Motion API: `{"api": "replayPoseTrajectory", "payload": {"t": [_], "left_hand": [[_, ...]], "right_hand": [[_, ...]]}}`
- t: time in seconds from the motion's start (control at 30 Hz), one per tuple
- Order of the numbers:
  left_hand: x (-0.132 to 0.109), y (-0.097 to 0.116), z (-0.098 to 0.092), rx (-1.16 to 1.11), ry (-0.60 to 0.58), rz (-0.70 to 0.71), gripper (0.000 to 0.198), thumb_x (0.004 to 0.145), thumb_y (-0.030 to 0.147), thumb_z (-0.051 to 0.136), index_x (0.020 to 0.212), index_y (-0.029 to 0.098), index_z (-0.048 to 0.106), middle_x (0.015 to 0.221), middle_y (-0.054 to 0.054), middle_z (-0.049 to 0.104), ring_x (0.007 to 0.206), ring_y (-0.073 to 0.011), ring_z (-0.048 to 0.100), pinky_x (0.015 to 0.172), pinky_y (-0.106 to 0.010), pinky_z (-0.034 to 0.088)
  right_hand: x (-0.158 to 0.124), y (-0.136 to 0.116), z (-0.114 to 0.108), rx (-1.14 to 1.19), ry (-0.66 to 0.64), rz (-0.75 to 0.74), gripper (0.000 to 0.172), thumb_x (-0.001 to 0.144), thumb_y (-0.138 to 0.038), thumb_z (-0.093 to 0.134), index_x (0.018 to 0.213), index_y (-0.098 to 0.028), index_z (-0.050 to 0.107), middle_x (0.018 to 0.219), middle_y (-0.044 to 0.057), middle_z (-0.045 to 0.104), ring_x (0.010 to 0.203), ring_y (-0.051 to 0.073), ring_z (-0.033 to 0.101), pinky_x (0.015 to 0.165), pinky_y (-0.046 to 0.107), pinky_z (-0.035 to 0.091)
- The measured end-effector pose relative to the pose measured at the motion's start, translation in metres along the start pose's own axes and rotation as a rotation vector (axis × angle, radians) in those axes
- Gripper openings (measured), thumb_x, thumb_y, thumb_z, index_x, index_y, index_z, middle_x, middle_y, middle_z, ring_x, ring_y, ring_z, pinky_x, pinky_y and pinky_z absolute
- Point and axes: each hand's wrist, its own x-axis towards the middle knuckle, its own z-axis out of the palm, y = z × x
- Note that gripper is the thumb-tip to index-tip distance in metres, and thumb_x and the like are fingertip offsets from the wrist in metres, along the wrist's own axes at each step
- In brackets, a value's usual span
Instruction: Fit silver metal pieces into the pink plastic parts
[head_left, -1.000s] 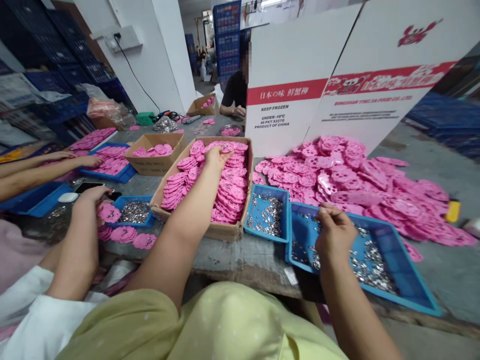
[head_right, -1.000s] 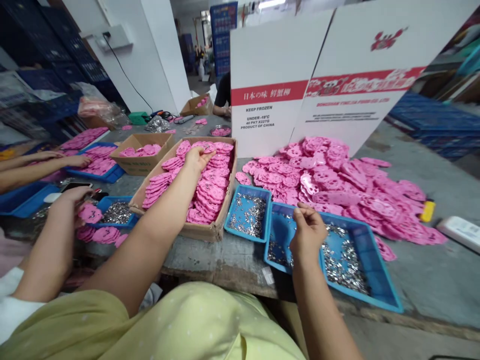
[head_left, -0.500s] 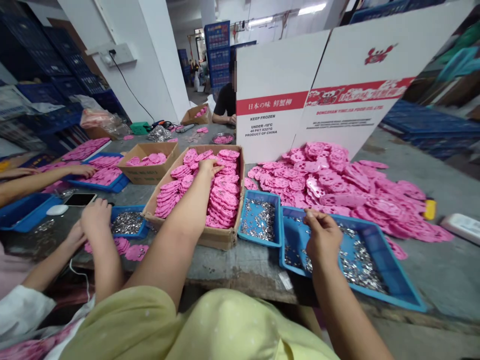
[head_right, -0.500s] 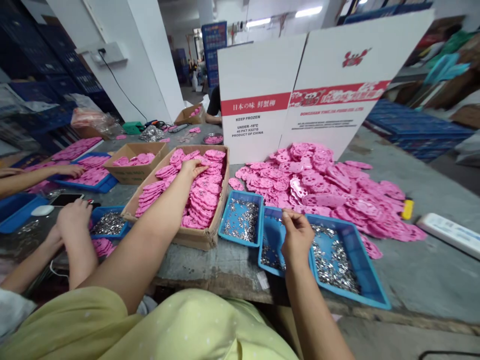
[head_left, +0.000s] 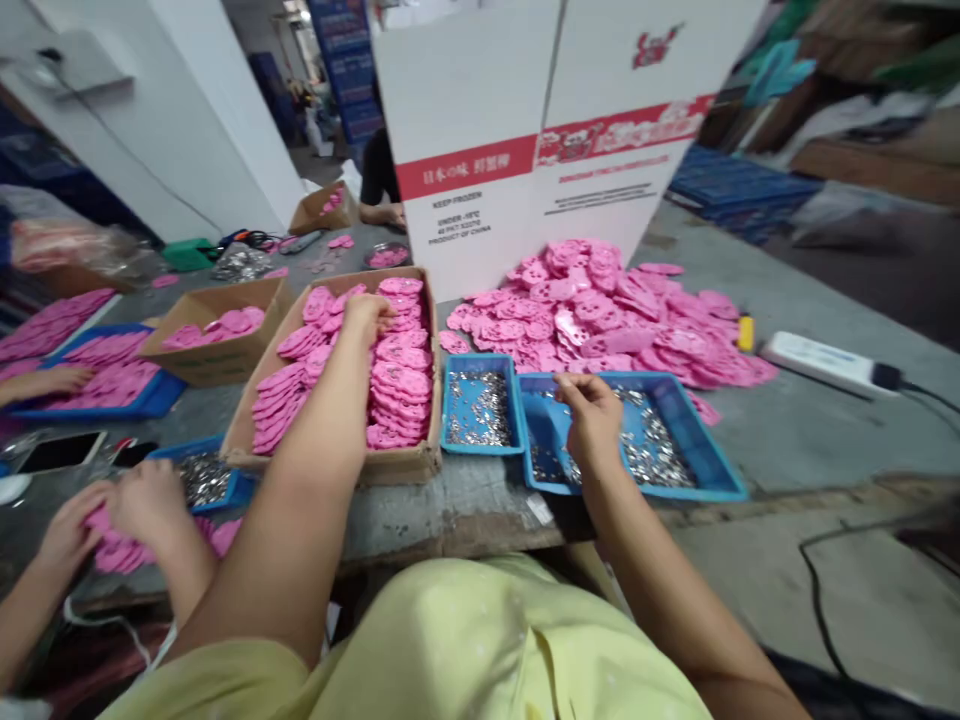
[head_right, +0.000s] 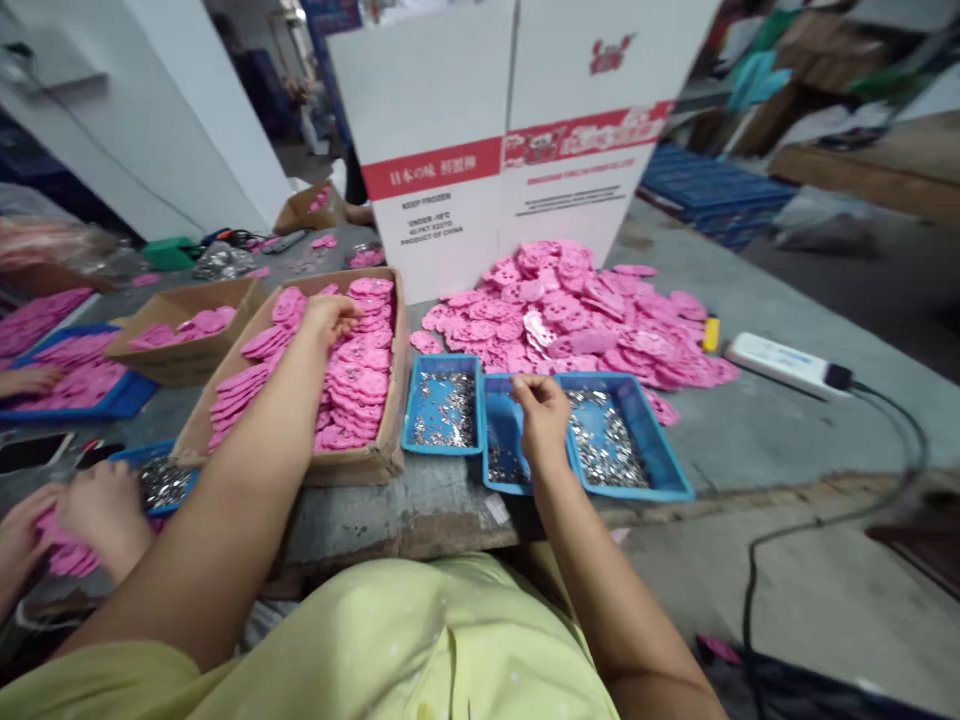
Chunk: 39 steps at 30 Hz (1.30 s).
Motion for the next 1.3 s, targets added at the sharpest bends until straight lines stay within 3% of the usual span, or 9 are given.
{"api": "replayPoseTrajectory", "payload": {"t": [0.07,0.17,0.27,0.4,0.6,0.83,1.03,1.2,1.3], "left_hand": [[0.001,0.006,0.008,0.030,0.000,-0.002,0.004,0.097,0.011,0.065,0.101,0.012,0.065,0.080,0.000,0.068,0.058,-0.0074,0.057,0.049,-0.017,0.043],[-0.013,0.012,0.024,-0.034,-0.071,0.154,0.015,0.086,0.003,0.063,0.091,0.017,0.059,0.065,0.005,0.066,0.040,-0.0045,0.048,0.037,-0.016,0.026],[-0.042,0.010,0.043,-0.089,-0.301,0.265,0.016,0.081,0.010,0.068,0.093,0.017,0.060,0.070,0.002,0.073,0.039,-0.0051,0.052,0.036,-0.016,0.030],[-0.081,-0.006,0.066,-0.030,-0.631,0.147,0.014,0.085,0.009,0.067,0.097,0.015,0.063,0.074,-0.001,0.075,0.042,-0.0065,0.057,0.037,-0.017,0.035],[-0.109,-0.032,0.077,0.175,-0.809,-0.157,0.011,0.092,0.005,0.062,0.096,0.015,0.061,0.074,-0.001,0.074,0.045,-0.0080,0.060,0.043,-0.020,0.045],[-0.116,-0.038,0.080,0.223,-0.819,-0.248,0.013,0.094,0.005,0.062,0.099,0.016,0.059,0.083,-0.001,0.072,0.052,-0.0094,0.062,0.054,-0.026,0.055],[-0.122,-0.042,0.082,0.067,-0.666,-0.249,0.019,0.097,0.015,0.069,0.111,0.019,0.056,0.099,-0.004,0.069,0.075,-0.0127,0.070,0.071,-0.028,0.058],[-0.122,-0.041,0.080,0.028,-0.992,-0.385,0.011,0.099,0.021,0.066,0.106,0.015,0.060,0.090,-0.009,0.073,0.065,-0.0192,0.074,0.063,-0.033,0.061],[-0.121,-0.038,0.079,0.006,-1.003,-0.389,0.013,0.092,0.011,0.066,0.104,0.013,0.061,0.082,-0.009,0.075,0.055,-0.0199,0.072,0.048,-0.028,0.055]], "right_hand": [[0.005,-0.005,-0.002,-0.003,-0.041,-0.003,0.035,0.066,-0.050,0.084,0.073,-0.020,0.066,0.065,-0.003,0.059,0.064,0.014,0.052,0.069,0.030,0.046],[0.029,-0.013,-0.012,-0.103,-0.109,-0.039,0.030,0.073,-0.048,0.077,0.076,-0.020,0.066,0.069,0.000,0.061,0.065,0.015,0.053,0.068,0.030,0.046],[0.072,-0.024,-0.027,-0.473,-0.135,-0.135,0.023,0.080,-0.037,0.072,0.091,-0.017,0.072,0.087,0.007,0.069,0.080,0.021,0.061,0.079,0.036,0.051],[0.127,-0.031,-0.040,-1.233,-0.016,-0.244,0.042,0.088,-0.020,0.060,0.126,-0.012,0.076,0.138,0.023,0.064,0.125,0.039,0.057,0.106,0.051,0.046],[0.140,-0.022,-0.048,-1.643,-0.128,-0.222,0.050,0.099,-0.014,0.037,0.131,-0.006,0.073,0.133,0.030,0.065,0.124,0.044,0.056,0.094,0.050,0.048],[0.143,-0.034,-0.053,-1.564,-0.253,-0.265,0.027,0.093,-0.013,0.054,0.101,-0.014,0.080,0.114,0.020,0.074,0.106,0.032,0.064,0.080,0.037,0.046],[0.115,-0.065,-0.047,-0.943,-0.507,-0.451,0.003,0.083,-0.018,0.071,0.082,-0.020,0.070,0.093,0.006,0.074,0.085,0.020,0.066,0.076,0.033,0.050],[0.064,-0.083,-0.014,-0.537,-0.798,-0.604,0.004,0.090,-0.023,0.069,0.086,-0.024,0.069,0.104,0.004,0.077,0.100,0.020,0.071,0.091,0.035,0.057],[0.054,-0.071,-0.005,-0.455,-0.725,-0.526,0.019,0.088,-0.017,0.066,0.105,-0.024,0.071,0.119,0.006,0.074,0.100,0.019,0.072,0.091,0.036,0.059]]}}
